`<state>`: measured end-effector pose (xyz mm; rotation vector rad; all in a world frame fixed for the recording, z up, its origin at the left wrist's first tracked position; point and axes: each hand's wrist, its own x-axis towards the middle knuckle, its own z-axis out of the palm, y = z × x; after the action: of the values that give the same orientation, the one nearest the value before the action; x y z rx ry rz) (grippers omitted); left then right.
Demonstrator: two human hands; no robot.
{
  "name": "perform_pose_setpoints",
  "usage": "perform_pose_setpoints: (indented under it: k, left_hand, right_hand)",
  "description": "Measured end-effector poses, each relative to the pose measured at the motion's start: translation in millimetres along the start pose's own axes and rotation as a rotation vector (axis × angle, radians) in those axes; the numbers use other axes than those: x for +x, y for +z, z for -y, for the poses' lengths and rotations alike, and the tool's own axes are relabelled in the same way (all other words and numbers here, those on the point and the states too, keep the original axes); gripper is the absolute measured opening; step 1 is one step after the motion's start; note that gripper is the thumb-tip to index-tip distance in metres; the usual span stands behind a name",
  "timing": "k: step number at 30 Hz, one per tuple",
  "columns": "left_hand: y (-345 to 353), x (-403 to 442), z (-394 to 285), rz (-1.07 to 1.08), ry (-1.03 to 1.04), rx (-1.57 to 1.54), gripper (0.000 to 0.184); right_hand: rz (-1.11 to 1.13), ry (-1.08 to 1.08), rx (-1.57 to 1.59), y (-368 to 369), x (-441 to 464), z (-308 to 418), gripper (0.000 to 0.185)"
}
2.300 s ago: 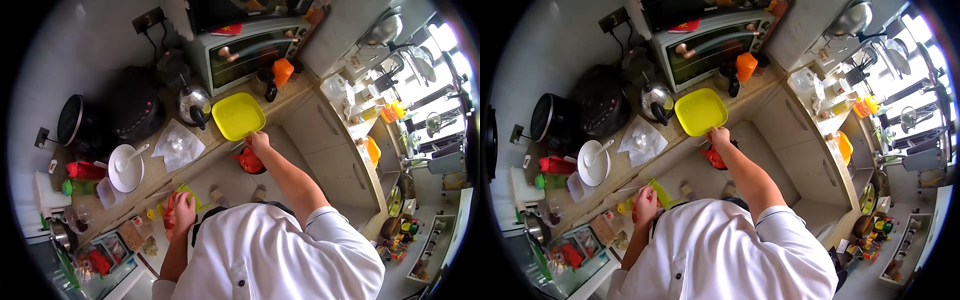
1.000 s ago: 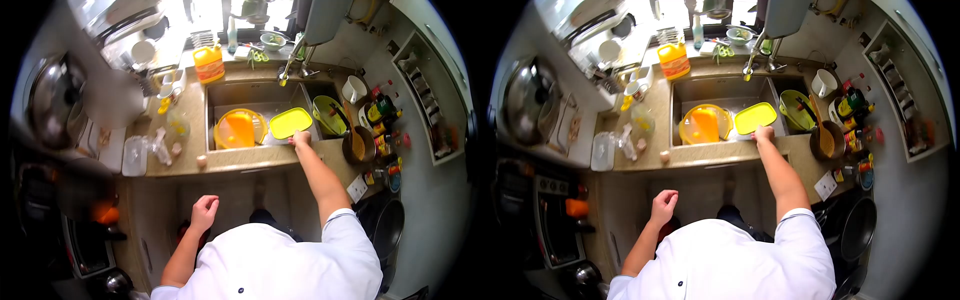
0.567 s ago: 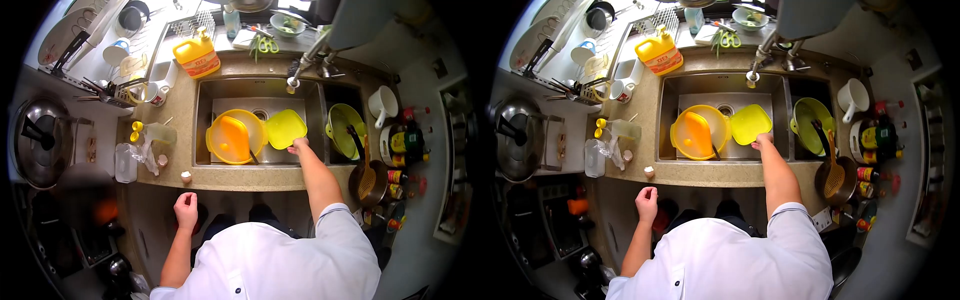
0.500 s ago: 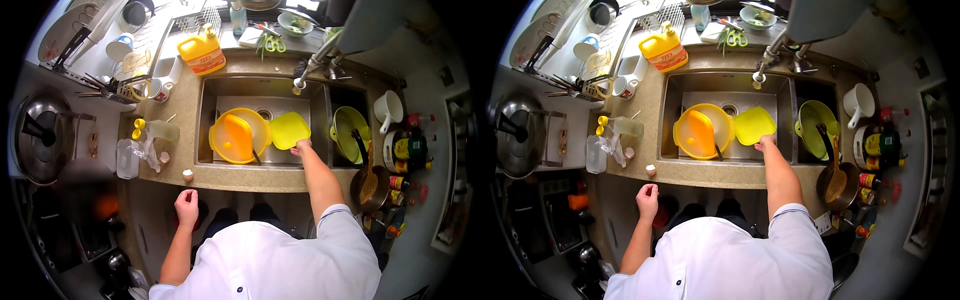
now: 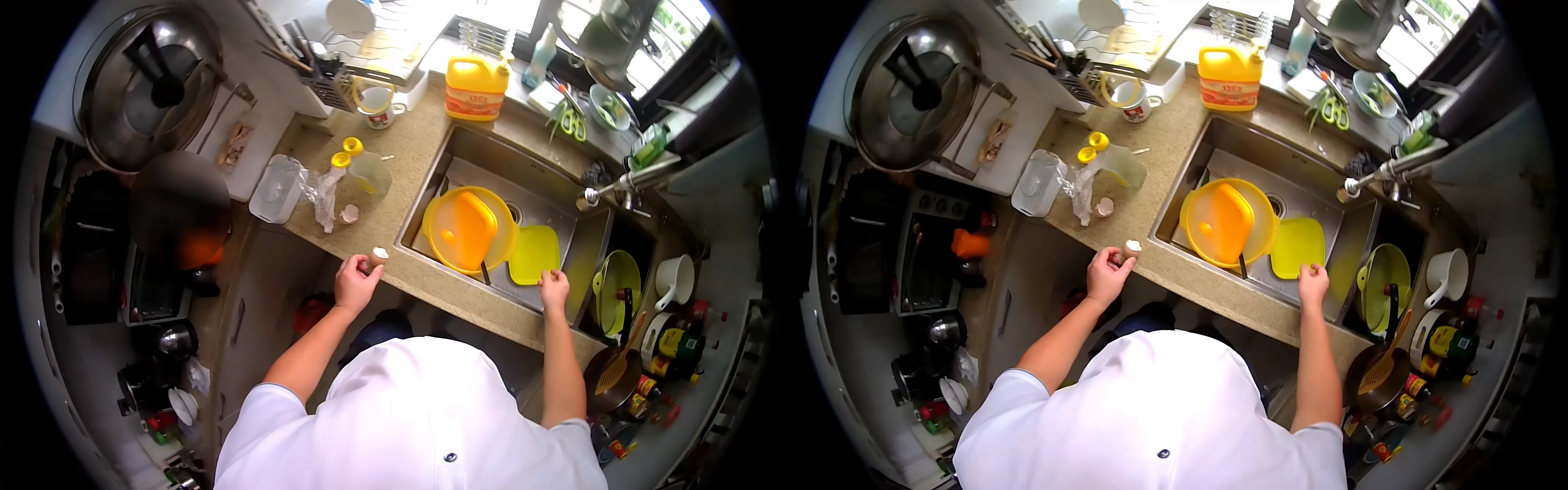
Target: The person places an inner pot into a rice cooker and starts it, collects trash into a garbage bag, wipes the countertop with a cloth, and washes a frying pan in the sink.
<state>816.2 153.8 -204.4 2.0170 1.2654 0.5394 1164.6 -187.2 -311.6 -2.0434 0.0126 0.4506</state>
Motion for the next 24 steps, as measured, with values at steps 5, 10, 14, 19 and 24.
perform_pose_setpoints:
  k: [5,10,14,19,24]
  left_hand:
    - [-11,34,27,-0.149,0.125,-0.091,0.024]
    - [-32,66,46,-0.242,0.098,-0.173,0.02]
    - [-40,92,67,-0.247,0.038,-0.201,0.019]
    - [-66,134,72,0.002,-0.637,-1.012,0.033]
    - [-63,180,65,-0.071,-0.745,-1.29,0.022]
  right_hand:
    - [0.108,-0.046,0.07,2,-77,54,0.02]
    - [0.185,-0.071,0.047,12,-113,85,0.017]
    - [0.142,-0.079,0.076,25,-126,99,0.015]
    - [0.134,-0.067,0.085,42,-141,104,0.015]
    - [0.195,-0.03,0.082,66,-152,120,0.018]
